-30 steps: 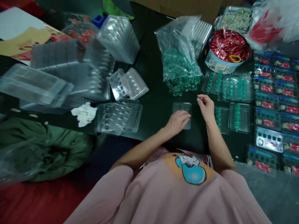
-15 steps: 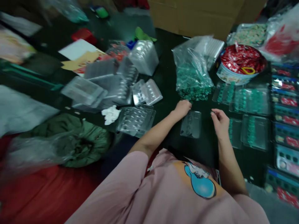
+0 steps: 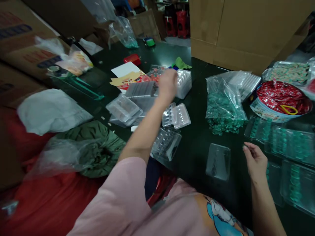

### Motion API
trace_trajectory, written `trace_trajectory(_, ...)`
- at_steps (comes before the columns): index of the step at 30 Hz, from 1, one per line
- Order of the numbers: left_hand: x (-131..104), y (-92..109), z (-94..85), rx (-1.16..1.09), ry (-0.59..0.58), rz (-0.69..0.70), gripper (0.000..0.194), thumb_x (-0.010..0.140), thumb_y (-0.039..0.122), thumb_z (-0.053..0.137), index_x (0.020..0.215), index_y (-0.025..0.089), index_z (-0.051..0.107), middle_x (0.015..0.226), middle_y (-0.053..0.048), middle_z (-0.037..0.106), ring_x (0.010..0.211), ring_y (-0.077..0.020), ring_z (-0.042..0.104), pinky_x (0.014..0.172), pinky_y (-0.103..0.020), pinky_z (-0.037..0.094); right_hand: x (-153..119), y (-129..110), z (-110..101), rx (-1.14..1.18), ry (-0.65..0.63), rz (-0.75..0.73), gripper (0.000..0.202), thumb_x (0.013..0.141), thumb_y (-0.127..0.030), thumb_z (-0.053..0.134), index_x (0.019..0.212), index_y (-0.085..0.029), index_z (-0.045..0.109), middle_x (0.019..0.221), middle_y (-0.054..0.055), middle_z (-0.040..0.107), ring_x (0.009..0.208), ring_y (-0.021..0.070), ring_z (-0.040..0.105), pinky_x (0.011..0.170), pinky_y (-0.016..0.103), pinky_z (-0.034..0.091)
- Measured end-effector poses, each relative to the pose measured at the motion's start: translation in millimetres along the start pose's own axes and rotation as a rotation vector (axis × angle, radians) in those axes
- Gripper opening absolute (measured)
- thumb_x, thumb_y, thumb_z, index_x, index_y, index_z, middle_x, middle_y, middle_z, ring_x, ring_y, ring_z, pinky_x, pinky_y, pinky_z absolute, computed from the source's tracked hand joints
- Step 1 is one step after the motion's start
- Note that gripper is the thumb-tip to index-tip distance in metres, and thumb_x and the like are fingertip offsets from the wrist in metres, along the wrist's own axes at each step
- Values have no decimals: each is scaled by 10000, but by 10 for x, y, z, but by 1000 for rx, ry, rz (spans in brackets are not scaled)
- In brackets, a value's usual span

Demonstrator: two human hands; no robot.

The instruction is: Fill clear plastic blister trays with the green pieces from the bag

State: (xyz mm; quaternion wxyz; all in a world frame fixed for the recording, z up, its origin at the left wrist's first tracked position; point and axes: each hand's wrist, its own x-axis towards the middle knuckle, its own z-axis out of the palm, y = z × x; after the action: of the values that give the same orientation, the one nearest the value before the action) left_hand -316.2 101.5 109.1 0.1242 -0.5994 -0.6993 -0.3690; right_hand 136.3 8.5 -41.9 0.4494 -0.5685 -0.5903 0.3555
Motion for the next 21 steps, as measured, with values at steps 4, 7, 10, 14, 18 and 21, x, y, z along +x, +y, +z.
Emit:
trace_trajectory(4, 687, -756, -263, -147, 137, -293, 187, 800, 363, 721, 889, 217, 646, 1075, -77, 618, 1102, -261, 540, 1025, -515, 365, 7, -42, 144, 70, 0, 114, 344, 765, -433, 716, 1027, -210, 699, 885, 45, 686, 781, 178, 643, 789, 369, 520)
trace_trajectory(7, 450, -475, -116, -183, 71, -157, 165, 739, 303, 770, 868, 239, 689, 1001, -56, 646, 1063, -241, 567, 1049, -481, 389, -20, -160, 275, 207, -19, 200, 316, 747, -403, 728, 1001, -220, 684, 892, 37, 701, 820, 186, 678, 818, 370, 531)
trace_trajectory(10, -310, 356, 110, -418, -127, -70, 137, 813, 273, 640, 870, 177, 720, 767, 14, 644, 815, -164, 633, 856, -418, 496, -15, -237, 369, 325, -59, 207, 271, 729, -364, 737, 953, -228, 667, 832, 9, 692, 826, 181, 693, 816, 347, 539)
trace_trajectory(14, -1592, 1421, 401, -946, -605, -257, 180, 795, 339, 702, 924, 217, 732, 833, -11, 715, 757, -147, 655, 719, -314, 521, -94, -329, 378, 297, -69, 110, 211, 786, -364, 685, 948, -231, 662, 822, -4, 676, 777, 153, 666, 757, 308, 532)
trace_trajectory(18, -2314, 1881, 744, -1295, -778, -616, 343, 737, 420, 757, 954, 162, 693, 798, -20, 700, 710, -113, 657, 660, -231, 503, -272, -410, 295, 112, -72, -46, 184, 853, -355, 627, 974, -224, 674, 885, 15, 690, 741, 143, 619, 692, 294, 509)
trace_trajectory(21, -2378, 1966, 841, -1397, -853, -779, 354, 691, 387, 809, 917, 146, 682, 792, -23, 689, 714, -98, 654, 642, -198, 486, -330, -403, 251, -7, -54, -190, 158, 897, -339, 576, 955, -228, 672, 917, 32, 688, 810, 168, 623, 747, 330, 514)
